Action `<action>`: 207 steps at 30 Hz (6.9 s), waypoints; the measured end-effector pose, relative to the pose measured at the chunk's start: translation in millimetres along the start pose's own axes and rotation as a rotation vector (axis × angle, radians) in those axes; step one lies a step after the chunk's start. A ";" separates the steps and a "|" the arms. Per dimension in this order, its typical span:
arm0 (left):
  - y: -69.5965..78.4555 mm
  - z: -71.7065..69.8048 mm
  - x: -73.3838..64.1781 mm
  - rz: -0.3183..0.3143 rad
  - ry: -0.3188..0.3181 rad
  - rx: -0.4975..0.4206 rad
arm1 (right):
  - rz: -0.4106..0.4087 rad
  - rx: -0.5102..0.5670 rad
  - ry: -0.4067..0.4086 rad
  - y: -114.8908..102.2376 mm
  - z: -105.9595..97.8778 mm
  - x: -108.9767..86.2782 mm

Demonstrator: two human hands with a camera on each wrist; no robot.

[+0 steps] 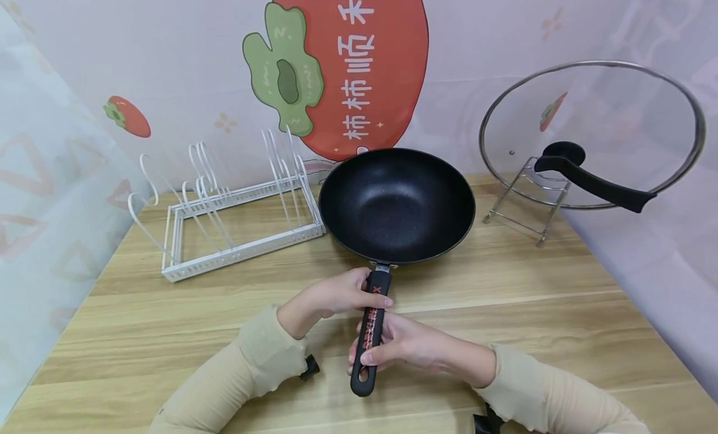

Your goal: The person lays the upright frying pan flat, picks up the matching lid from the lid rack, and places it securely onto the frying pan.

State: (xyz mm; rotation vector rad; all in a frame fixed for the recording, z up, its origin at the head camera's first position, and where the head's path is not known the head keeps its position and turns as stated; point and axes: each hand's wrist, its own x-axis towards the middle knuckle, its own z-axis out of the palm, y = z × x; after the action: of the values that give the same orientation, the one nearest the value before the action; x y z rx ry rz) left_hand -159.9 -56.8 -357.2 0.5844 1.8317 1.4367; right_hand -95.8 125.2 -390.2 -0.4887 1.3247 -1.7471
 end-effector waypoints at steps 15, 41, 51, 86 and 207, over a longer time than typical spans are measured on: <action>2.4 0.5 -1.8 -0.026 -0.002 -0.018 | -0.017 -0.004 -0.012 -0.8 3.3 -0.2; -4.0 0.1 -4.2 -0.033 -0.028 -0.045 | -0.060 0.017 -0.037 7.9 8.2 2.7; -7.4 -3.8 -6.2 -0.038 -0.051 -0.052 | -0.058 0.050 -0.013 10.0 11.3 6.5; -16.8 -6.4 -9.6 -0.058 -0.046 -0.248 | -0.008 0.156 -0.010 4.4 9.4 2.2; 91.4 -23.9 37.6 0.457 0.388 0.113 | -0.275 -0.778 0.216 -114.8 -80.0 -74.4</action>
State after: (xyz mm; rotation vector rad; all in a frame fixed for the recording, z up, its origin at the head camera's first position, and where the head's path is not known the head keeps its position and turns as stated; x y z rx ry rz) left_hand -209.6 -19.4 -276.7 0.8725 2.1875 1.8561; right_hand -159.5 238.8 -299.9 -0.9639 2.1804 -1.4650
